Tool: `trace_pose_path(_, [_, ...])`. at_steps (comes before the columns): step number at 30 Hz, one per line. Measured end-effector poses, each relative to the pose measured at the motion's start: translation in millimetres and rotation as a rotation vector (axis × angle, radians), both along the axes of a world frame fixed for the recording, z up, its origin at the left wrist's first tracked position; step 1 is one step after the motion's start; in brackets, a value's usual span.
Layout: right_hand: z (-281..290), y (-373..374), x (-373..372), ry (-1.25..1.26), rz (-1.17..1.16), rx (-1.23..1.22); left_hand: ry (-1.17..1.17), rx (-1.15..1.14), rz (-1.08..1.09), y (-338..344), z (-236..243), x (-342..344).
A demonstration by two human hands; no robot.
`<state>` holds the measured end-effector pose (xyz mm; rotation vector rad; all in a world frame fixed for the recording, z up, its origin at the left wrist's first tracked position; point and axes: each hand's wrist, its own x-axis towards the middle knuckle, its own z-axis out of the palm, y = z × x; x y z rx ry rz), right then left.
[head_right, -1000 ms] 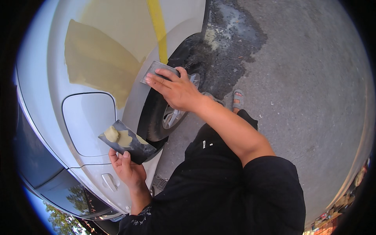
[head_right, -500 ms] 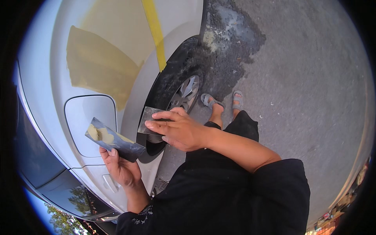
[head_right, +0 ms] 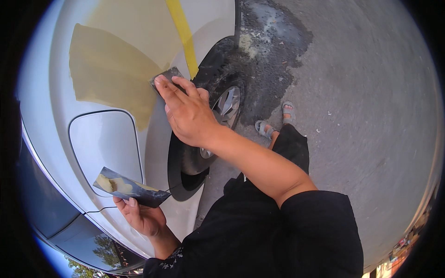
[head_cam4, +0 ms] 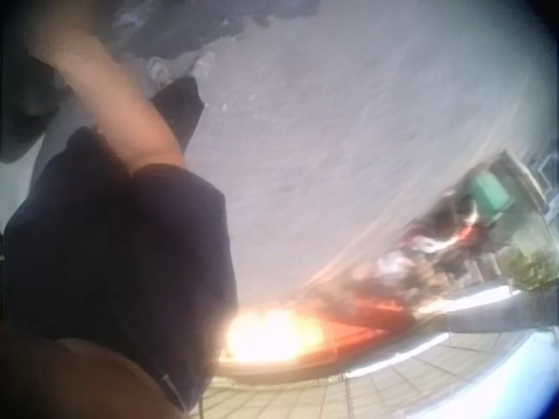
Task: The person applies a beige filler paste to a taped-off area on the rear quarter panel of a white car using a metal spreader. The person repeatedly scoops filler from the spreader and smooths it over the surface, working within the yellow masking tape boundaries.
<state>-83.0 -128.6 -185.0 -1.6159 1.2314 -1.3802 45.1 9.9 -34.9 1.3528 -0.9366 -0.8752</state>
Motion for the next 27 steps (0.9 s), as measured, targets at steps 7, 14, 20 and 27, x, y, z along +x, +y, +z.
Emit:
trace_pose_path(7, [14.1, 43.1, 31.9, 0.102, -0.054, -0.11, 0.026, -0.015, -0.068, 6.9, -4.8, 22.4])
trace_pose_path(14, [10.6, 63.6, 20.8, 0.125, 0.011, -0.111, -0.019, -0.008, -0.115, 0.6, -3.1, 20.8])
trace_pose_path(20, [-21.8, -3.4, -6.9, 0.004, -0.142, -0.024, -0.047, -0.018, -0.088, -1.8, -2.4, 14.3])
trace_pose_path(27, [-11.3, 36.2, 27.4, 0.094, -0.1, -0.188, -0.052, 0.004, -0.067, -3.7, -5.2, 8.1])
